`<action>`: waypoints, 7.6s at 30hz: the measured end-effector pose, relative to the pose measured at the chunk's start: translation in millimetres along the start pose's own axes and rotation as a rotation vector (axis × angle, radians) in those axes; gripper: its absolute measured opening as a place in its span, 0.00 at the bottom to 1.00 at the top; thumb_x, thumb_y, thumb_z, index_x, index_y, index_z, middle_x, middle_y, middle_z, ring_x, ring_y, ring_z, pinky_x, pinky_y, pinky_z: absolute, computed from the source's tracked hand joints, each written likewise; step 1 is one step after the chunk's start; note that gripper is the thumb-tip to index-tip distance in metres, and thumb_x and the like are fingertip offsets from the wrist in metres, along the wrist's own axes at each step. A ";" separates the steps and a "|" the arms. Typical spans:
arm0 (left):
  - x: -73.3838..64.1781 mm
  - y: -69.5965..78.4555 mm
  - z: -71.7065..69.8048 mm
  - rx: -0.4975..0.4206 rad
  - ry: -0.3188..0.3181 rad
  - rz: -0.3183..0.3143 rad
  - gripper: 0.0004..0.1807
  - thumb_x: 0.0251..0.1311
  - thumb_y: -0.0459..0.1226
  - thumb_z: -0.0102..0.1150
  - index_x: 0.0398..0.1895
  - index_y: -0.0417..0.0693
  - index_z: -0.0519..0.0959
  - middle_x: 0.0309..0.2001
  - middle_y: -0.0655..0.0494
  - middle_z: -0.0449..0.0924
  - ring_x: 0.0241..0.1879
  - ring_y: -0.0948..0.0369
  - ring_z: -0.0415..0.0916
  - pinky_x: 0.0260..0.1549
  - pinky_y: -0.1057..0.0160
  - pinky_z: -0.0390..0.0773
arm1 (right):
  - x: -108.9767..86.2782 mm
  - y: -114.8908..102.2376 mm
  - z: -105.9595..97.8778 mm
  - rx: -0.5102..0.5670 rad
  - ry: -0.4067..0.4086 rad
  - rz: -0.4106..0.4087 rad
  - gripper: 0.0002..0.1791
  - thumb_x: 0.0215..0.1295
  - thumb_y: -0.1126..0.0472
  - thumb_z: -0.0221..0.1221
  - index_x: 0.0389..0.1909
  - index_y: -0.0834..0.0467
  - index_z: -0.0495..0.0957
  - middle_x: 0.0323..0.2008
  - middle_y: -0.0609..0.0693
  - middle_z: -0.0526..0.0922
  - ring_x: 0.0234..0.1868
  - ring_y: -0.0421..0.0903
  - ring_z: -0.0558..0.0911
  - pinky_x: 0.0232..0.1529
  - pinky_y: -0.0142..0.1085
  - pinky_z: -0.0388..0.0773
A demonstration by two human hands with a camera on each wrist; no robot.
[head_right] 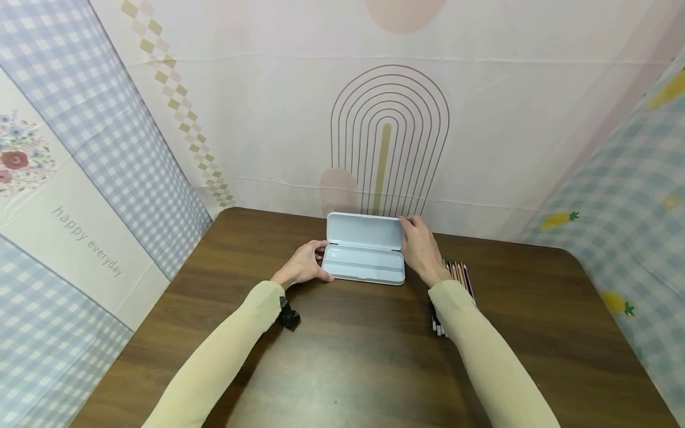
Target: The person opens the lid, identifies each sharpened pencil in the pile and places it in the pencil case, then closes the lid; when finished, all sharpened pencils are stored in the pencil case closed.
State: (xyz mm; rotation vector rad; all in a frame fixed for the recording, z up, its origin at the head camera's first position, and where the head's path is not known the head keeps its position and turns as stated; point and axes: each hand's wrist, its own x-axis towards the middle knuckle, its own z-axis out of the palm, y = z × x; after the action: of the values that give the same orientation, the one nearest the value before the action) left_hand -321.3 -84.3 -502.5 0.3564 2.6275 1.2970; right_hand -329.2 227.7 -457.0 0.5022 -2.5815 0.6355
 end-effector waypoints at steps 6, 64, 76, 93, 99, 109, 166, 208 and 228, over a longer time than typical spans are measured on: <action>0.0 -1.0 -0.2 -0.006 0.003 -0.004 0.55 0.44 0.33 0.88 0.79 0.39 0.71 0.74 0.42 0.74 0.69 0.46 0.78 0.71 0.50 0.80 | -0.1 -3.7 0.5 -0.040 -0.104 0.056 0.30 0.72 0.76 0.47 0.75 0.75 0.70 0.68 0.74 0.75 0.68 0.70 0.78 0.65 0.63 0.81; -0.3 -7.0 -1.2 -0.021 -0.008 0.002 0.54 0.45 0.35 0.87 0.79 0.40 0.70 0.71 0.42 0.75 0.68 0.47 0.78 0.72 0.50 0.79 | -130.0 57.6 -95.2 -0.025 -0.312 0.559 0.19 0.73 0.60 0.63 0.51 0.75 0.85 0.50 0.74 0.88 0.47 0.70 0.86 0.44 0.60 0.84; -0.6 -4.8 -0.5 -0.010 -0.019 -0.003 0.54 0.47 0.35 0.86 0.80 0.41 0.69 0.74 0.43 0.73 0.70 0.47 0.76 0.73 0.49 0.78 | -137.1 71.2 -96.0 -0.041 -0.360 0.613 0.17 0.71 0.61 0.62 0.48 0.74 0.85 0.51 0.74 0.87 0.53 0.76 0.83 0.50 0.66 0.81; 0.0 -4.2 -0.5 -0.012 -0.020 -0.003 0.54 0.47 0.35 0.87 0.80 0.40 0.69 0.73 0.42 0.73 0.69 0.46 0.77 0.73 0.49 0.78 | -138.0 75.1 -94.5 -0.075 -0.366 0.629 0.13 0.68 0.60 0.65 0.24 0.60 0.84 0.26 0.54 0.86 0.33 0.56 0.82 0.36 0.49 0.79; -0.6 -3.6 -0.2 -0.019 -0.015 -0.005 0.54 0.46 0.34 0.88 0.80 0.40 0.70 0.73 0.42 0.73 0.69 0.46 0.77 0.73 0.49 0.79 | -136.8 77.4 -93.1 -0.059 -0.379 0.673 0.16 0.73 0.58 0.65 0.25 0.62 0.86 0.28 0.56 0.88 0.32 0.53 0.82 0.37 0.49 0.79; 0.0 -4.5 -0.6 -0.024 -0.014 -0.003 0.54 0.46 0.34 0.88 0.79 0.39 0.70 0.71 0.42 0.74 0.68 0.46 0.77 0.72 0.50 0.79 | -141.2 84.2 -94.9 -0.018 -0.338 0.690 0.16 0.75 0.56 0.63 0.30 0.64 0.84 0.28 0.56 0.84 0.32 0.53 0.80 0.30 0.39 0.71; 1.7 -5.0 -1.0 -0.036 -0.018 -0.006 0.55 0.45 0.33 0.88 0.79 0.40 0.70 0.72 0.43 0.75 0.69 0.47 0.77 0.73 0.51 0.78 | -13.1 -15.1 27.1 0.182 -0.414 -0.029 0.04 0.74 0.72 0.64 0.40 0.67 0.87 0.39 0.61 0.89 0.40 0.52 0.84 0.44 0.45 0.83; 4.5 -3.6 -0.8 -0.012 -0.008 0.016 0.53 0.44 0.34 0.89 0.77 0.37 0.71 0.68 0.42 0.76 0.65 0.48 0.79 0.71 0.52 0.80 | 25.7 -36.5 24.9 0.129 -0.661 0.247 0.04 0.70 0.68 0.69 0.36 0.63 0.92 0.39 0.56 0.92 0.38 0.46 0.78 0.38 0.31 0.71; 1.2 -4.2 0.3 -0.034 -0.022 0.001 0.54 0.46 0.34 0.88 0.79 0.38 0.70 0.70 0.42 0.75 0.68 0.47 0.77 0.73 0.51 0.78 | 6.2 -32.6 4.5 0.143 -0.552 0.099 0.10 0.74 0.68 0.65 0.50 0.66 0.90 0.46 0.62 0.93 0.48 0.55 0.89 0.52 0.50 0.87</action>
State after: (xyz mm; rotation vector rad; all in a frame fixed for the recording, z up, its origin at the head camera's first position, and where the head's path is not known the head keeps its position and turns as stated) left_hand -323.0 -86.1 -506.2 0.3648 2.5836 1.3287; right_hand -321.6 196.9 -446.2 0.6781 -3.1075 0.8111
